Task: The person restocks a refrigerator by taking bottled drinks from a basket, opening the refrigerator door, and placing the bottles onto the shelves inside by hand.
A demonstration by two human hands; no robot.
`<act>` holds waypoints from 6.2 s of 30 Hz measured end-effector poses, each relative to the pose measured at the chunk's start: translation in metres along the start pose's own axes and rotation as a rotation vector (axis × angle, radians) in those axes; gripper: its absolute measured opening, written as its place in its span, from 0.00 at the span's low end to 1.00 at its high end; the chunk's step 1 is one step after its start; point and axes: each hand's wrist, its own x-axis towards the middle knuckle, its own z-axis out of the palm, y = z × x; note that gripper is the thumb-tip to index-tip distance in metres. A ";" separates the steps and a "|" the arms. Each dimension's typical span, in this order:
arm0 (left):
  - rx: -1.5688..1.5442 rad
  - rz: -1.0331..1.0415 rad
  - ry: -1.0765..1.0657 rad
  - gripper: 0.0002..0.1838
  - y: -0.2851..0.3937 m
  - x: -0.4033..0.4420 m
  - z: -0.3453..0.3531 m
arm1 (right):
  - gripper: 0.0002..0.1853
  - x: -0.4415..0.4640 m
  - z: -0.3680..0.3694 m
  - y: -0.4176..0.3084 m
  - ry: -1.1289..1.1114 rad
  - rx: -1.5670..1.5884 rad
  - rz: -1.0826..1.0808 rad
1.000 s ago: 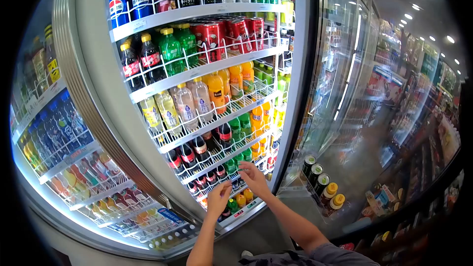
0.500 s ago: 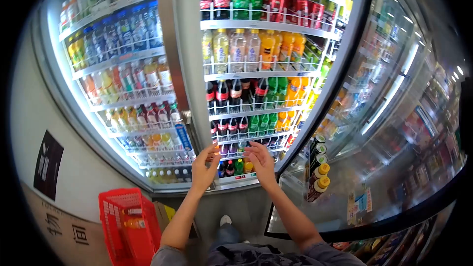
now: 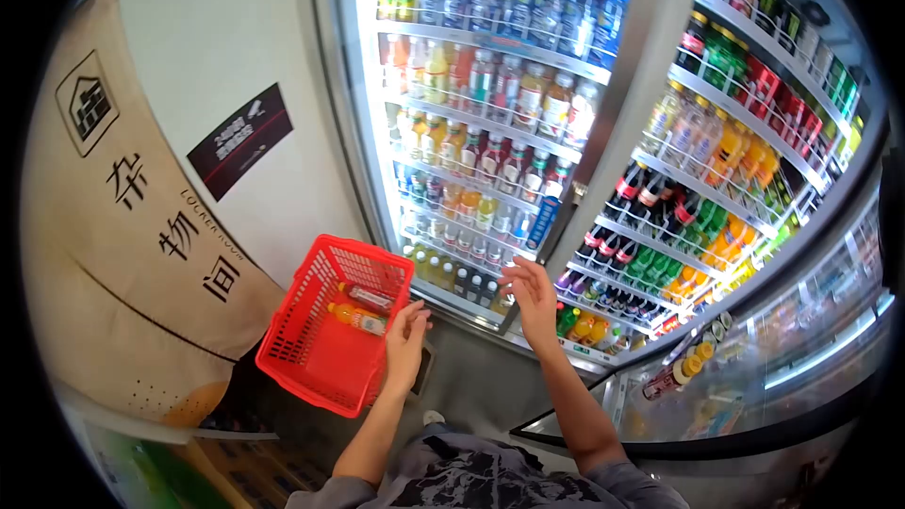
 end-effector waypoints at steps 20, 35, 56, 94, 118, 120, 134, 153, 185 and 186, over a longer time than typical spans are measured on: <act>-0.004 -0.078 0.608 0.16 -0.016 0.015 -0.188 | 0.16 0.063 0.199 0.197 -0.649 -0.024 0.344; 0.118 -0.298 0.811 0.16 -0.160 0.108 -0.225 | 0.20 0.084 0.251 0.373 -1.162 -0.820 0.220; -0.414 -0.716 0.629 0.08 -0.201 0.104 -0.235 | 0.24 0.080 0.267 0.375 -1.551 -1.053 0.230; -0.183 -0.124 -0.317 0.21 0.007 0.114 0.060 | 0.19 0.076 0.006 0.022 -0.251 -0.199 0.293; -0.046 -0.060 -0.610 0.22 -0.026 0.115 0.205 | 0.31 0.142 -0.166 0.056 0.625 -0.863 0.001; -0.067 -0.088 -0.617 0.23 -0.016 0.118 0.197 | 0.32 0.141 -0.166 0.061 0.644 -0.880 -0.002; -0.066 -0.179 -0.697 0.21 -0.032 0.118 0.144 | 0.27 0.112 -0.125 0.049 0.881 -0.716 0.016; -0.077 -0.167 -0.852 0.23 0.010 0.030 0.122 | 0.28 -0.051 -0.095 0.020 0.852 -0.564 0.050; -0.084 -0.264 -1.421 0.21 0.002 -0.249 0.218 | 0.08 -0.468 -0.127 -0.182 1.987 -0.740 -0.618; -0.097 -0.271 -1.436 0.21 0.001 -0.252 0.224 | 0.08 -0.471 -0.126 -0.180 1.999 -0.747 -0.623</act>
